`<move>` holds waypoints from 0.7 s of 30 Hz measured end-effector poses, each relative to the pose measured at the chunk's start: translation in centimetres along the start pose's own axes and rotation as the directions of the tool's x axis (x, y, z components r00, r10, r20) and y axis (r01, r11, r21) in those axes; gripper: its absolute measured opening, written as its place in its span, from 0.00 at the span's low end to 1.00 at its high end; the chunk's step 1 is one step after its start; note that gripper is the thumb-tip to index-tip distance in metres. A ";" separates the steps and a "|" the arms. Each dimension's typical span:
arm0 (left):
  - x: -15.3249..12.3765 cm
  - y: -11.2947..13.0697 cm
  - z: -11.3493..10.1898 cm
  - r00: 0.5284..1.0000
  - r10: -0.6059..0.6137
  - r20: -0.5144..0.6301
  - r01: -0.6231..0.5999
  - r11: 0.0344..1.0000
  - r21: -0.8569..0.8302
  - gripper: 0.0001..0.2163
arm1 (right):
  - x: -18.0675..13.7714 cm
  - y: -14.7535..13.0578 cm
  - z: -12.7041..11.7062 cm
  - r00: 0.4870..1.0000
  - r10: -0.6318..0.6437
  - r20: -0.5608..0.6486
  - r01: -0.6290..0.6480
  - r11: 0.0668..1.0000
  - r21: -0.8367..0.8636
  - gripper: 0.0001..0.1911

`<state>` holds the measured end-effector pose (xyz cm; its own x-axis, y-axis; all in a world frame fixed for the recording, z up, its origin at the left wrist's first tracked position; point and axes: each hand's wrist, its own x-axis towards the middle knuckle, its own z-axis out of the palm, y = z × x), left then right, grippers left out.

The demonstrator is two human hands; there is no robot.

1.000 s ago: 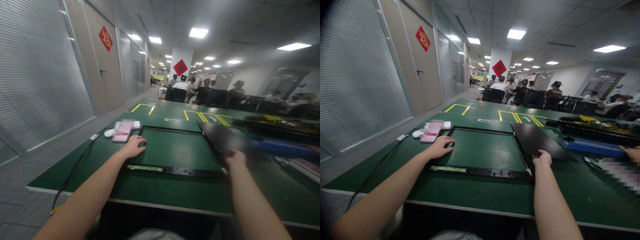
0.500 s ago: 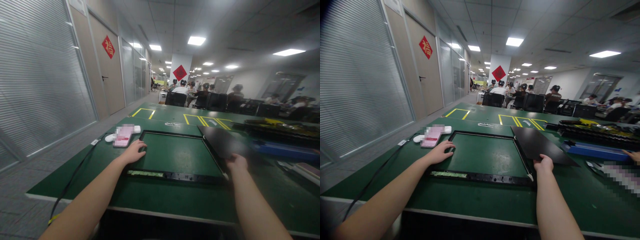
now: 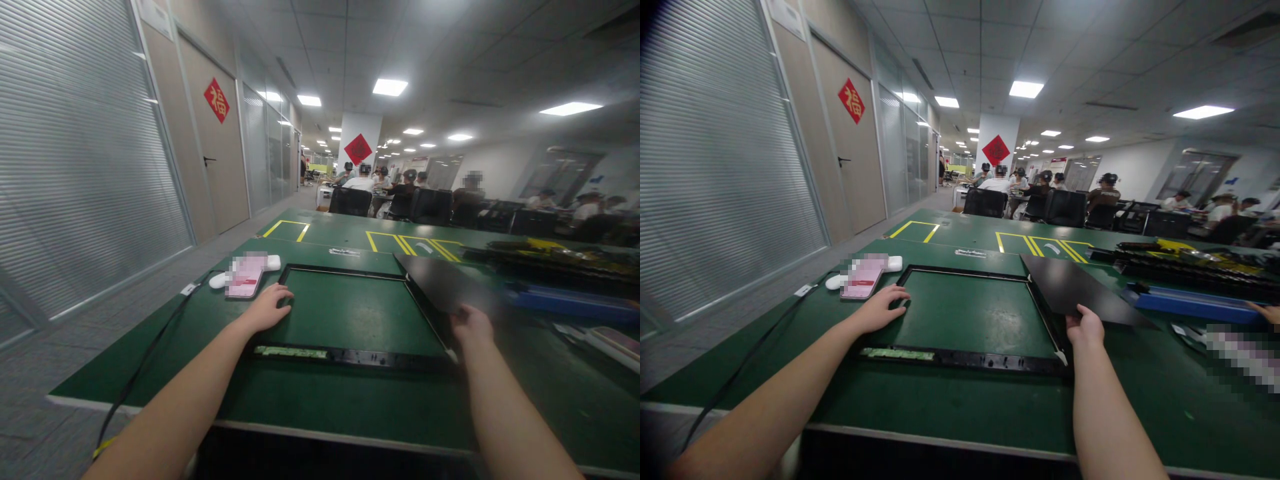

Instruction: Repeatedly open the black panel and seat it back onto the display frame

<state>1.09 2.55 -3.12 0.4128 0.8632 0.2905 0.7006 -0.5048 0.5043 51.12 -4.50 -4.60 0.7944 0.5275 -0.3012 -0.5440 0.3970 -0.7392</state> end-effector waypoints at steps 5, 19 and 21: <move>0.1 0.1 -0.5 0.999 -0.043 -0.028 0.042 0.998 -0.037 0.16 | -1.3 -0.5 0.7 0.985 -0.139 0.107 0.137 0.990 0.019 0.13; 0.8 0.8 -1.1 0.940 -0.339 -0.023 0.212 0.637 -0.742 0.25 | -8.6 -1.9 3.4 0.938 -0.063 0.340 0.027 0.994 0.110 0.08; 0.8 1.3 -1.6 0.929 -0.363 0.067 0.239 0.453 -0.859 0.22 | -8.1 -1.7 3.1 0.931 -0.049 0.361 0.011 0.994 0.106 0.09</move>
<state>1.44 2.62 -0.96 0.1679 0.9853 0.0323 -0.0843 -0.0183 0.9963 44.76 -7.08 0.96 0.6686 0.7432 -0.0266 -0.5605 0.4801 -0.6748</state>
